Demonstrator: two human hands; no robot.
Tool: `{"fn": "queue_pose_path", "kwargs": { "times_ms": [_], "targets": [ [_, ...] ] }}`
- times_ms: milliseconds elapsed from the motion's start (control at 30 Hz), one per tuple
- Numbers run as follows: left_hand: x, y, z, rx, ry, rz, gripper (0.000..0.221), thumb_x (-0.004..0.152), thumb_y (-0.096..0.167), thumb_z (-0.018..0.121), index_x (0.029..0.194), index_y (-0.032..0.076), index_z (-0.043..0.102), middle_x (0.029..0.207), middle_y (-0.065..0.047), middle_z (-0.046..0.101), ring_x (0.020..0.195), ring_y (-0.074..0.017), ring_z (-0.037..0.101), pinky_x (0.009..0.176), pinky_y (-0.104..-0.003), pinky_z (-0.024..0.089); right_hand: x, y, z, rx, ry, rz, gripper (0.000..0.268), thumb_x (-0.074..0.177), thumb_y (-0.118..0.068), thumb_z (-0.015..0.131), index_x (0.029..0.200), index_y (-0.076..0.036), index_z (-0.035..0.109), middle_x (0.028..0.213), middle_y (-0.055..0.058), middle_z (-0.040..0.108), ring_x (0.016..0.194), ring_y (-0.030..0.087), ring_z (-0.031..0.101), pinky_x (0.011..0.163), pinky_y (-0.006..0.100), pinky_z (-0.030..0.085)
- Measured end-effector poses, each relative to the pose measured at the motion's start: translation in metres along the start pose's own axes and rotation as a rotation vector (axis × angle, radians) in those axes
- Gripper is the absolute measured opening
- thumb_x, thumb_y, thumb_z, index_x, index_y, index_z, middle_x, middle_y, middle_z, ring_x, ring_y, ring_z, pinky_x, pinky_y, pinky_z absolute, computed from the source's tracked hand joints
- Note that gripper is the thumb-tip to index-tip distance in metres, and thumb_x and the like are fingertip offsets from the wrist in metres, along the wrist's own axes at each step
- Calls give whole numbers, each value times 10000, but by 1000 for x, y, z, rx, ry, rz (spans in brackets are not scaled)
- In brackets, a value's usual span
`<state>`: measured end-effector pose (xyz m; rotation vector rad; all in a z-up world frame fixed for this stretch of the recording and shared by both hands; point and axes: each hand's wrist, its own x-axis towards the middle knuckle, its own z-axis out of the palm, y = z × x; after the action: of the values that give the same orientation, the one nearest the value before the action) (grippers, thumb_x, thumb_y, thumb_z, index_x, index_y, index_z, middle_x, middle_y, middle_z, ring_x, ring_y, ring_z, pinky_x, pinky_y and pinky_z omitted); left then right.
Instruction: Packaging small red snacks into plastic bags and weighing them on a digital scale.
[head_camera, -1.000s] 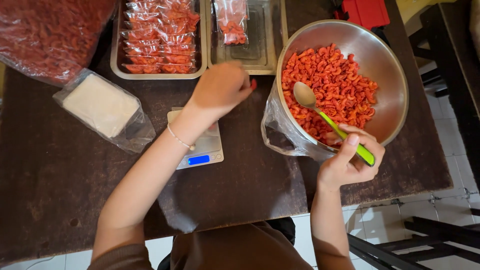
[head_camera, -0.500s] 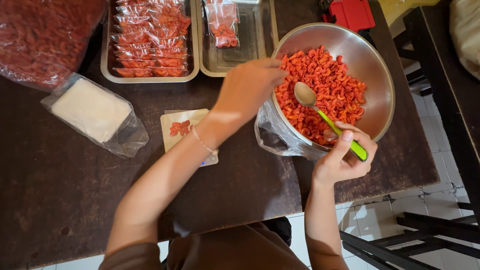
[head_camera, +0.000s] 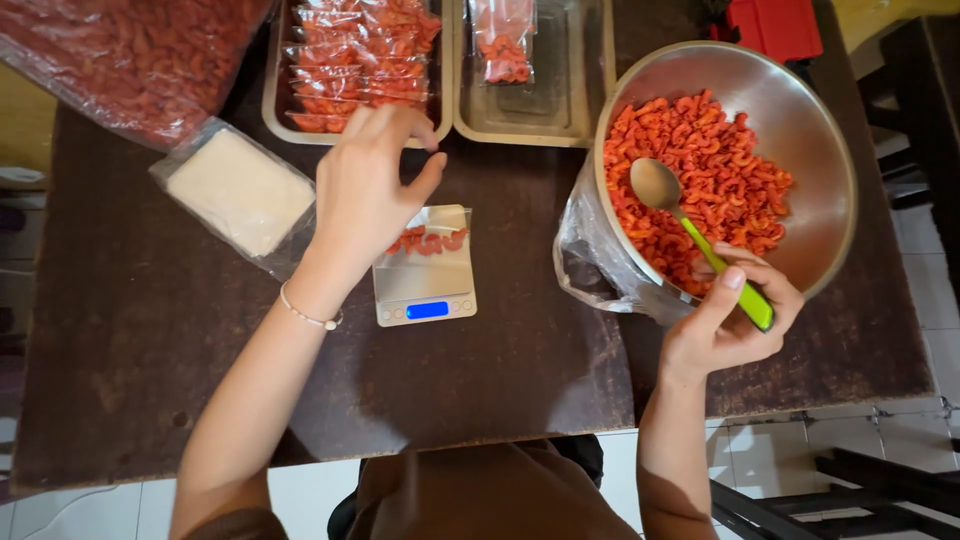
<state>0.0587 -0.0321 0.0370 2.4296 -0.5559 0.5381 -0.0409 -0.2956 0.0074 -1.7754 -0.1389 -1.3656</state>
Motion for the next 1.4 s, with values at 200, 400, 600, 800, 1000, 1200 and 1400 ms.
{"fn": "queue_pose_path", "kwargs": {
  "times_ms": [200, 400, 600, 800, 1000, 1200, 1400],
  "targets": [
    [-38, -20, 4, -167, 141, 181, 417, 948, 120, 519, 544, 35, 575, 906, -25, 658, 900, -213, 545, 703, -352, 378, 4, -10, 5, -99, -142, 13, 177, 974, -109, 466, 1018, 63, 454, 989, 233, 504, 987, 330, 547, 737, 364, 564],
    [-41, -15, 8, -175, 169, 191, 73, 793, 92, 701, 837, 116, 648, 1104, -62, 598, 1027, -298, 541, 823, -380, 432, 4, 8, -6, -125, -187, -29, 125, 944, 5, 524, 913, 126, 507, 892, 256, 510, 871, 370, 595, 712, 394, 512],
    [-50, -10, 19, -122, 124, 178, 195, 801, 144, 698, 615, 129, 641, 1087, -2, 625, 1070, -256, 527, 875, -362, 390, 8, -8, 1, -183, -190, -12, 107, 943, 33, 531, 884, 122, 529, 848, 241, 533, 906, 409, 610, 781, 454, 497],
    [-48, 1, 28, -89, 44, 245, 97, 775, 154, 668, 869, 176, 672, 1182, 7, 576, 1129, -251, 490, 883, -393, 386, -1, 20, -10, -120, -325, 42, 88, 922, 33, 519, 911, 119, 533, 918, 274, 560, 834, 390, 614, 687, 442, 506],
    [-30, 56, 62, -82, -40, 503, 367, 791, 176, 634, 1148, 117, 573, 1276, -118, 505, 1202, -306, 443, 947, -470, 345, 3, 0, -2, -109, -287, 43, 74, 923, 32, 505, 925, 99, 535, 947, 277, 574, 833, 373, 617, 690, 439, 517],
    [-22, 80, 80, 45, -66, 557, 613, 853, 379, 600, 1342, 72, 392, 1403, -111, 381, 1302, -286, 351, 1006, -602, 254, 7, -7, 0, -15, -152, 147, 113, 929, -7, 506, 900, 100, 485, 914, 271, 559, 709, 335, 640, 602, 380, 533],
    [-22, 76, 73, 23, -184, 533, 589, 831, 293, 613, 1346, 111, 394, 1379, -90, 404, 1280, -297, 368, 983, -604, 280, 6, 1, -4, 70, -80, 197, 150, 945, -59, 487, 915, 85, 457, 922, 282, 545, 710, 344, 633, 597, 381, 537]
  ]
}}
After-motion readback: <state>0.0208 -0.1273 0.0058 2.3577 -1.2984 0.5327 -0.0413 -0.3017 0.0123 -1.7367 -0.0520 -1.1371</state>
